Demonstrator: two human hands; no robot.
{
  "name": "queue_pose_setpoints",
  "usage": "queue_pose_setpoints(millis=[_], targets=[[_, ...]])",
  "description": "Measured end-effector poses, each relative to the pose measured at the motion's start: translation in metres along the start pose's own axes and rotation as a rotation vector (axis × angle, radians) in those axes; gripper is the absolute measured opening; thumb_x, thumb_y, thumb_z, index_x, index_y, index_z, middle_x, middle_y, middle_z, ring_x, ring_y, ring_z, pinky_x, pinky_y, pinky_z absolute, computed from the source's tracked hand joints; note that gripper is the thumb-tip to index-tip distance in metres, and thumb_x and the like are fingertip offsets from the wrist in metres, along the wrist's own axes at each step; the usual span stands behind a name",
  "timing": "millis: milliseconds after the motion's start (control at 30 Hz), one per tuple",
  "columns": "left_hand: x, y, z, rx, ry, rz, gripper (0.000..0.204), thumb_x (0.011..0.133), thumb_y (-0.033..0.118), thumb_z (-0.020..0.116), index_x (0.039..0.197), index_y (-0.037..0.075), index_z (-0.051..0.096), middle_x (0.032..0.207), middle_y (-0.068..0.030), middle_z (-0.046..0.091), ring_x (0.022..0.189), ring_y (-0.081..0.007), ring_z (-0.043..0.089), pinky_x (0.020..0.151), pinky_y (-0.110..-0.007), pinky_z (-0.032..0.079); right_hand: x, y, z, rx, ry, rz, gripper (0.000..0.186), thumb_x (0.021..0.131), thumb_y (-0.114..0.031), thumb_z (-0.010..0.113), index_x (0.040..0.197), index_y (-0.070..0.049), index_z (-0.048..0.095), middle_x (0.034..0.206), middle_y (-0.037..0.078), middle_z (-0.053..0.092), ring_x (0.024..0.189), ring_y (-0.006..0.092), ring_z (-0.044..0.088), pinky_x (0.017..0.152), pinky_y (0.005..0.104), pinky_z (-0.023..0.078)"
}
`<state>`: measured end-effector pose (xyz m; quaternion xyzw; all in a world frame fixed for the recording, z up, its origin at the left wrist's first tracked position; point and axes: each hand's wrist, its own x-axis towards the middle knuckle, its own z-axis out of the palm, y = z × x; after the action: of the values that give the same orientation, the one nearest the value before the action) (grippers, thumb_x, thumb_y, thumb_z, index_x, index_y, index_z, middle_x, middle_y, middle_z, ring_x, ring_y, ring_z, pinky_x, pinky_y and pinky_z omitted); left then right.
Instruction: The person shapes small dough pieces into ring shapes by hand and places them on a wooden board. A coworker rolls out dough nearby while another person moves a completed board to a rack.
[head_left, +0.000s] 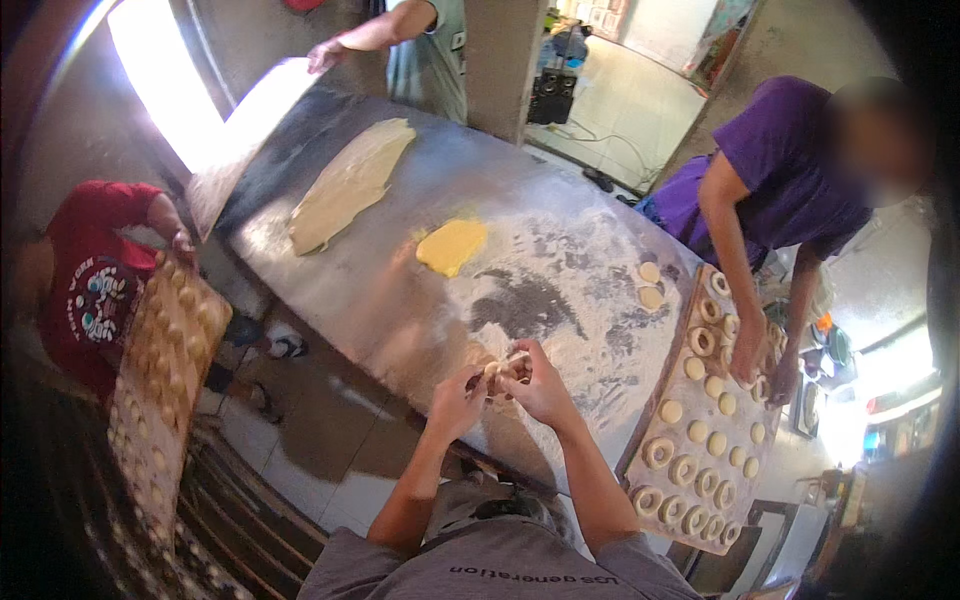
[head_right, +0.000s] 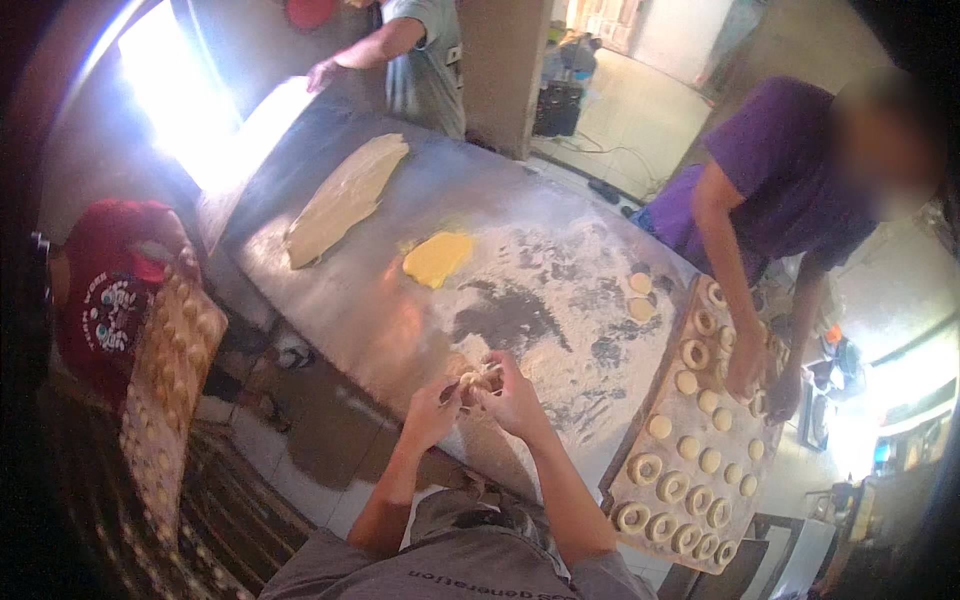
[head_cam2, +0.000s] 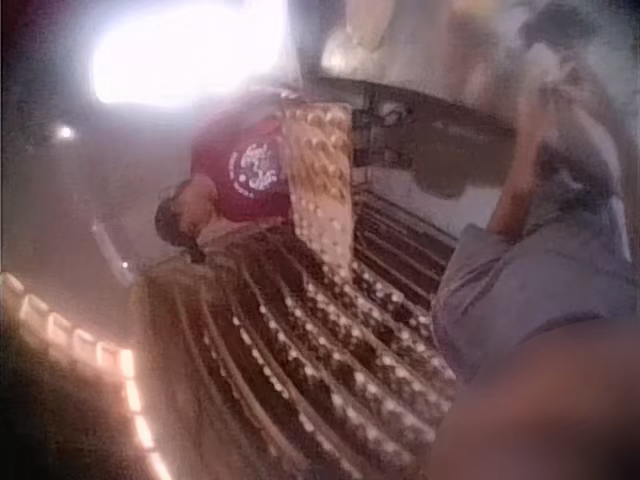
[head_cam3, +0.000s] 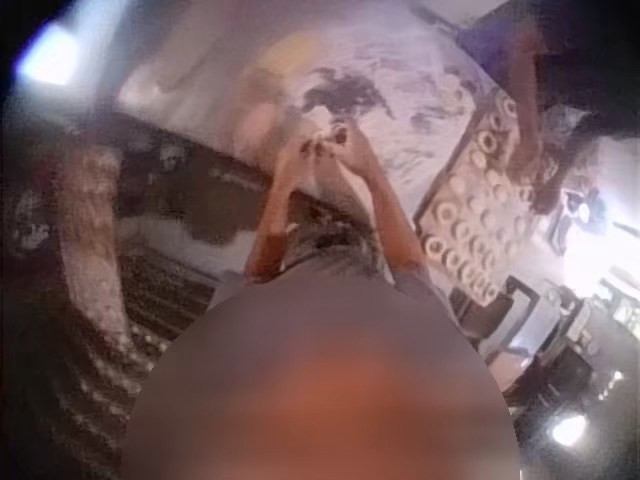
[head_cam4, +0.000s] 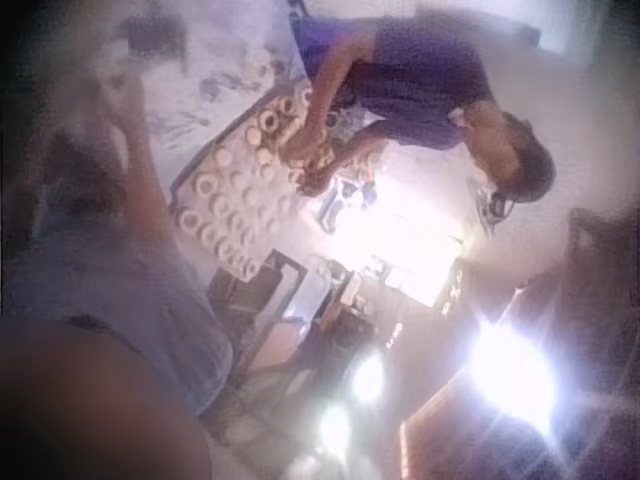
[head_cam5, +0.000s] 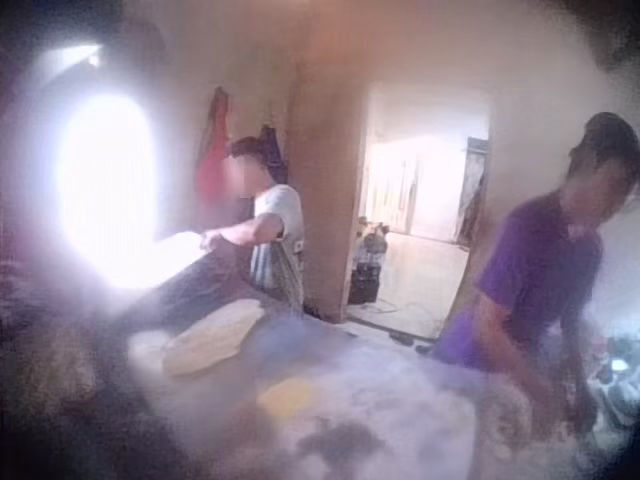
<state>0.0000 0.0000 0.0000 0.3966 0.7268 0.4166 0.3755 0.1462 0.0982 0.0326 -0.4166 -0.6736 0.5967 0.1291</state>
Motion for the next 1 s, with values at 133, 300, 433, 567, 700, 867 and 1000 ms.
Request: queue_pose_setpoints(millis=[133, 300, 433, 567, 700, 867, 1000], targets=[[0.011, 0.034, -0.015, -0.215, -0.134, 0.033, 0.028, 0.087, 0.02, 0.071, 0.106, 0.0, 0.067, 0.088, -0.007, 0.07, 0.081, -0.0125, 0.065, 0.073, -0.028, 0.052, -0.013, -0.018, -0.005, 0.313, 0.095, -0.113, 0.055, 0.086, -0.004, 0.067, 0.13, -0.006, 0.033, 0.099, 0.012, 0.062, 0.089, 0.0173, 0.062, 0.078, 0.0318, 0.05], [-0.007, 0.071, -0.016, -0.293, -0.244, 0.075, 0.027, 0.083, 0.015, 0.073, 0.104, -0.001, 0.067, 0.089, -0.0083, 0.07, 0.08, -0.0118, 0.065, 0.072, -0.028, 0.052, -0.038, -0.022, -0.01, 0.319, 0.166, -0.092, 0.058, 0.085, -0.003, 0.067, 0.131, -0.005, 0.031, 0.102, 0.013, 0.061, 0.088, 0.0165, 0.061, 0.078, 0.0334, 0.049], [-0.005, 0.09, -0.018, -0.039, -0.327, 0.127, 0.034, 0.08, 0.006, 0.072, 0.112, -0.002, 0.063, 0.097, -0.0152, 0.069, 0.086, -0.0211, 0.067, 0.079, -0.031, 0.052, -0.027, -0.017, -0.003, -0.429, 0.626, -0.253, 0.064, 0.082, -0.004, 0.069, 0.135, -0.006, 0.033, 0.106, 0.015, 0.059, 0.094, 0.019, 0.06, 0.081, 0.0349, 0.049], [-0.009, 0.093, 0.0, 0.279, -0.117, 0.229, 0.041, 0.081, -0.001, 0.064, 0.122, -0.001, 0.054, 0.114, -0.0213, 0.06, 0.105, -0.0322, 0.06, 0.09, -0.037, 0.048, -0.024, -0.005, -0.006, -0.115, 0.503, -0.263, 0.066, 0.082, -0.01, 0.068, 0.139, -0.008, 0.035, 0.102, 0.013, 0.057, 0.095, 0.0209, 0.059, 0.084, 0.0352, 0.047], [-0.01, 0.067, 0.027, 0.057, 0.05, 0.409, 0.037, 0.087, 0.001, 0.055, 0.123, 0.0, 0.049, 0.117, -0.0231, 0.053, 0.112, -0.0376, 0.051, 0.097, -0.043, 0.041, -0.046, 0.019, -0.016, 0.628, -0.035, -0.125, 0.056, 0.089, -0.016, 0.059, 0.139, -0.007, 0.036, 0.107, 0.008, 0.058, 0.095, 0.0189, 0.058, 0.088, 0.0348, 0.046], [0.002, 0.004, 0.042, -0.428, -0.226, 0.665, 0.036, 0.092, 0.018, 0.055, 0.123, 0.0, 0.052, 0.113, -0.0151, 0.054, 0.106, -0.0297, 0.052, 0.095, -0.04, 0.041, -0.06, 0.016, -0.021, 0.763, 0.257, -0.321, 0.04, 0.093, -0.023, 0.051, 0.13, -0.008, 0.047, 0.1, 0.005, 0.059, 0.096, 0.0163, 0.058, 0.081, 0.0293, 0.047], [-0.021, 0.052, 0.068, -0.781, -0.173, 0.578, 0.043, 0.097, 0.035, 0.048, 0.125, 0.002, 0.048, 0.098, -0.0067, 0.054, 0.094, -0.0207, 0.054, 0.086, -0.034, 0.045, -0.07, 0.02, -0.033, 0.168, 0.574, -0.318, 0.047, 0.098, -0.042, 0.043, 0.133, -0.011, 0.046, 0.097, 0.006, 0.061, 0.093, 0.0167, 0.059, 0.078, 0.0275, 0.046]])
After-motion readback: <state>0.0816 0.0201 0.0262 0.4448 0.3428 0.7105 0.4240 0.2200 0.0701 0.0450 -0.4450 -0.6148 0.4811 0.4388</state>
